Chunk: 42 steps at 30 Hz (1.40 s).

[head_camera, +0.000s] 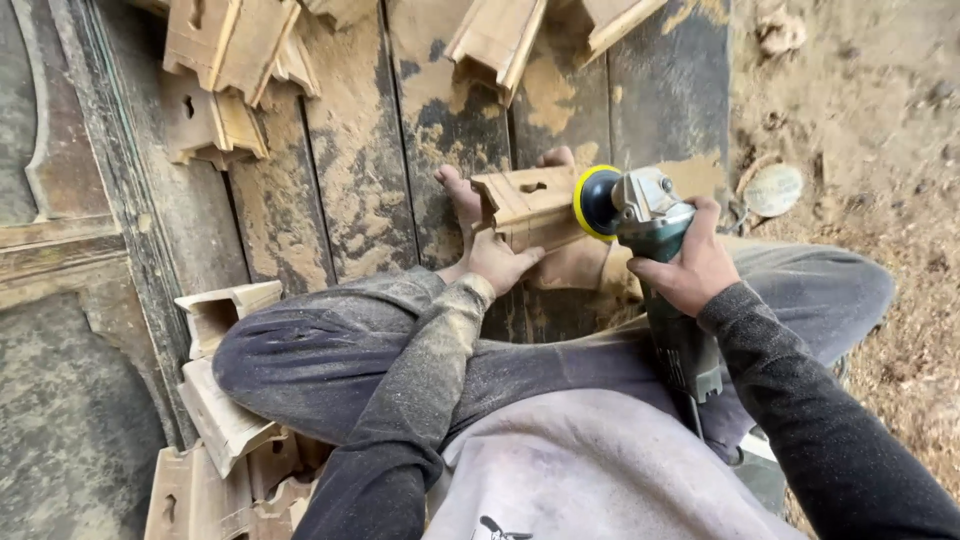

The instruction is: Sanding small decorative wooden components using a handheld power sander while sitting on the floor of a workshop.

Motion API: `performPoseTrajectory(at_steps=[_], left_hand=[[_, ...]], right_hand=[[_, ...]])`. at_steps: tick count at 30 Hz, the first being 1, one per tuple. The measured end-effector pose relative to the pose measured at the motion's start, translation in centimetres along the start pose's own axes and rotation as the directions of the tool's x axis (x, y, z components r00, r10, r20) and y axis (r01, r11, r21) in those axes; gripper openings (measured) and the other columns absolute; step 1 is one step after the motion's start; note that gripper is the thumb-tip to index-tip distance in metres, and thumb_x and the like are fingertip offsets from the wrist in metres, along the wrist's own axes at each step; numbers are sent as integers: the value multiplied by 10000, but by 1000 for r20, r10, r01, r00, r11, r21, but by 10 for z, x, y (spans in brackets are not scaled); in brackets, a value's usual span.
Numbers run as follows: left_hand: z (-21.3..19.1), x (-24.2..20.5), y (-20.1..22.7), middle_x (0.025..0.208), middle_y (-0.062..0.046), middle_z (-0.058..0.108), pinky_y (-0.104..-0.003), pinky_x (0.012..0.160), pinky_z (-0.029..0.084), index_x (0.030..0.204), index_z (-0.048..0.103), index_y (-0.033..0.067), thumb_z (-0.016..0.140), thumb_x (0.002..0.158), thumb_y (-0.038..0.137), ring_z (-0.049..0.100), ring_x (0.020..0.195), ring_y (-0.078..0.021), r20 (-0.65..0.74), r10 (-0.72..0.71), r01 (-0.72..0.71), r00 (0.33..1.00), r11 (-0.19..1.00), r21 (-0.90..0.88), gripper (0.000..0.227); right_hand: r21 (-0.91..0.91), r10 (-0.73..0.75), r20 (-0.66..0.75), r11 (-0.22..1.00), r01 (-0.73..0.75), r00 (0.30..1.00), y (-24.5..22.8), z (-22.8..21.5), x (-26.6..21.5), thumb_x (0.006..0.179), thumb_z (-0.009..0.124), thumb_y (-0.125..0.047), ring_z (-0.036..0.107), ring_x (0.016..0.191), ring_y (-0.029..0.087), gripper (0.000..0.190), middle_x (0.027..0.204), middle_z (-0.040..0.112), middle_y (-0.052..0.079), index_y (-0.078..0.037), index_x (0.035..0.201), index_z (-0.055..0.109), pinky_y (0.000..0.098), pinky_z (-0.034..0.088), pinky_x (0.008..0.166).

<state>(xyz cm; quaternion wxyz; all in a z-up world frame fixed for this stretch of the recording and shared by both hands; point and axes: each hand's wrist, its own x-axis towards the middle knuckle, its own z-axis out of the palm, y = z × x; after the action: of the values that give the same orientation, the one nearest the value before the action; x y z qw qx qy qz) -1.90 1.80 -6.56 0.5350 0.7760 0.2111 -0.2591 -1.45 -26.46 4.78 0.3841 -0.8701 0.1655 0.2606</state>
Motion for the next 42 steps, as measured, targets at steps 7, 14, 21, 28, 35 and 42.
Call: performPoseTrajectory(at_steps=[7, 14, 21, 28, 35, 42], left_hand=[[-19, -10, 16, 1641, -254, 416, -485, 1290, 319, 1627, 242, -33, 702, 877, 340, 428, 1514, -406, 251, 128, -27, 960, 929, -370, 956], [-29, -5, 44, 1348, -211, 704, -502, 1146, 523, 1384, 592, -40, 713, 906, 233, 682, 1245, -347, 254, 94, 68, 963, 824, -563, 563], [-12, -18, 73, 1096, -197, 770, -498, 1023, 578, 1145, 674, 22, 925, 658, 446, 730, 1139, -363, -32, 165, -163, 986, 985, 61, 693], [18, 22, 13, 869, -50, 776, -421, 873, 627, 839, 592, 143, 897, 701, 368, 779, 981, -320, 42, 150, -155, 988, 914, 375, 403], [28, 47, -22, 823, -51, 781, -463, 786, 622, 815, 696, 186, 701, 815, 465, 782, 911, -310, 187, 334, -371, 924, 662, 651, 279], [26, 27, -16, 735, -107, 743, -433, 734, 632, 796, 719, 123, 825, 629, 458, 782, 843, -336, -17, 196, -177, 980, 916, 359, 388]], right_hand=[[-47, 230, -102, 971, -236, 968, 2, -41, 1, 789, 822, -347, 618, 1190, 487, 1071, 1391, 586, 303, 19, 1573, 190, 533, 487, 1036], [32, 50, -199, 998, -45, 979, 5, -39, -22, 747, 849, -285, 587, 1175, 444, 990, 1360, 531, 301, 14, 1474, 248, 545, 488, 994], [61, -78, -40, 995, 81, 996, -34, -8, -15, 788, 894, -319, 576, 1227, 625, 970, 1310, 569, 423, -141, 1477, 233, 684, 437, 1114], [111, -294, 181, 954, 277, 939, -82, 31, -27, 814, 815, -200, 663, 1047, 639, 882, 1160, 629, 417, -136, 1459, 216, 707, 527, 950], [80, -347, 196, 938, 338, 917, -71, 30, -30, 842, 785, -226, 679, 946, 623, 843, 1097, 624, 391, -111, 1429, 191, 727, 539, 895], [105, -377, 129, 925, 365, 917, -31, 20, -17, 862, 785, -131, 684, 922, 566, 821, 1086, 611, 361, -105, 1404, 169, 736, 540, 888]])
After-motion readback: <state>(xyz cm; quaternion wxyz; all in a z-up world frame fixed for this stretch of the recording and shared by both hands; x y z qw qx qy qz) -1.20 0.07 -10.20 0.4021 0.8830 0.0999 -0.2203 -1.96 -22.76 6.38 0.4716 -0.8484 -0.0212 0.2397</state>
